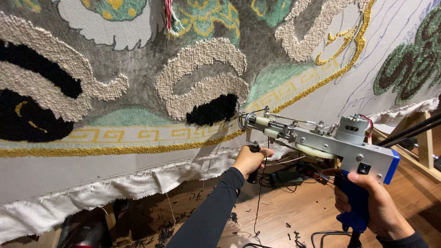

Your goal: The person uses a handheld electric tufting gun to insert black yarn into a stretched canvas, following a pre-drawn design. They guide the tool along the pattern lines to create a textured rug surface, with cut yarn pieces accumulating on the floor below.

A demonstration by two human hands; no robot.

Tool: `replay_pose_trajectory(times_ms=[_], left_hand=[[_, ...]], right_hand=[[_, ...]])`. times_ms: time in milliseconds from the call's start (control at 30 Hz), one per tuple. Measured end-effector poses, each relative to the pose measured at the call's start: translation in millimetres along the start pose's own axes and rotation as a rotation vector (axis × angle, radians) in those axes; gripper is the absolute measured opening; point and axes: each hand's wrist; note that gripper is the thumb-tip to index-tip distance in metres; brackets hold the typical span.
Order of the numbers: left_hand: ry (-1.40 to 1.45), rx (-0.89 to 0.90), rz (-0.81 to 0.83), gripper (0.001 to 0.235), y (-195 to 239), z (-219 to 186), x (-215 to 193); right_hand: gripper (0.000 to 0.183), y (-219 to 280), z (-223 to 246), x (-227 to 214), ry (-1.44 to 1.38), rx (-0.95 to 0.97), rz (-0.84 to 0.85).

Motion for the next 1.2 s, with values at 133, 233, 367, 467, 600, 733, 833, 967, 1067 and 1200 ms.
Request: replay_pose_trajectory(times_ms=[133, 233, 367, 467, 600, 733, 833, 967, 1067, 1200], left_hand=[[-0.032, -0.022, -0.019, 0.015, 3.5, -5.4, -2.4], [-0.053, -0.041, -0.045, 0.014, 4.9, -6.6, -4.2], [-0.053, -0.043, -0.070, 0.015, 3.1, -6.1, -7.9], [-0.047, -0.050, -0.072, 0.017, 2.8, -3.9, -10.7], [-0.059, -0.053, -0.071, 0.017, 1.1, -1.4, -12.7], [-0.057, -0.055, -0.086, 0.016, -2.7, 0.2, -14.7], [-0.071, -0.040, -0.098, 0.016, -5.2, 2.6, -16.8], [-0.084, -0.028, -0.116, 0.019, -8.4, 2.5, -19.0], [-0.096, -0.085, -0.117, 0.020, -12.6, -1.2, -22.2], [-0.043, -0.042, -0.083, 0.025, -16.8, 0.1, -29.2]], right_hand=[[0.046, -7.6, -5.8, -7.0, 0.006, -0.045, 0.044], [0.047, -15.9, -15.5, -18.2, -0.021, -0.046, 0.065], [0.054, -27.6, -24.5, -27.0, -0.024, -0.118, 0.207], [0.055, -23.0, -19.5, -15.7, -0.008, -0.089, 0.124], [0.058, -7.4, -5.4, 12.8, 0.031, -0.066, 0.008], [0.059, -4.3, 1.0, 24.1, 0.007, -0.044, 0.005], [0.056, -8.4, -2.7, 23.2, -0.025, -0.029, 0.003], [0.052, -16.5, -10.6, 19.0, -0.036, -0.002, -0.036], [0.053, -22.1, -15.2, 15.5, -0.073, -0.051, 0.051], [0.053, -17.4, -10.5, 33.4, -0.014, -0.005, -0.059]])
Point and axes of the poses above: each hand's wrist, its own y-axis away from the middle knuckle, its own x-axis out of the palm, z = x × y, and after that the axes turned 4 degrees about x, right-handed
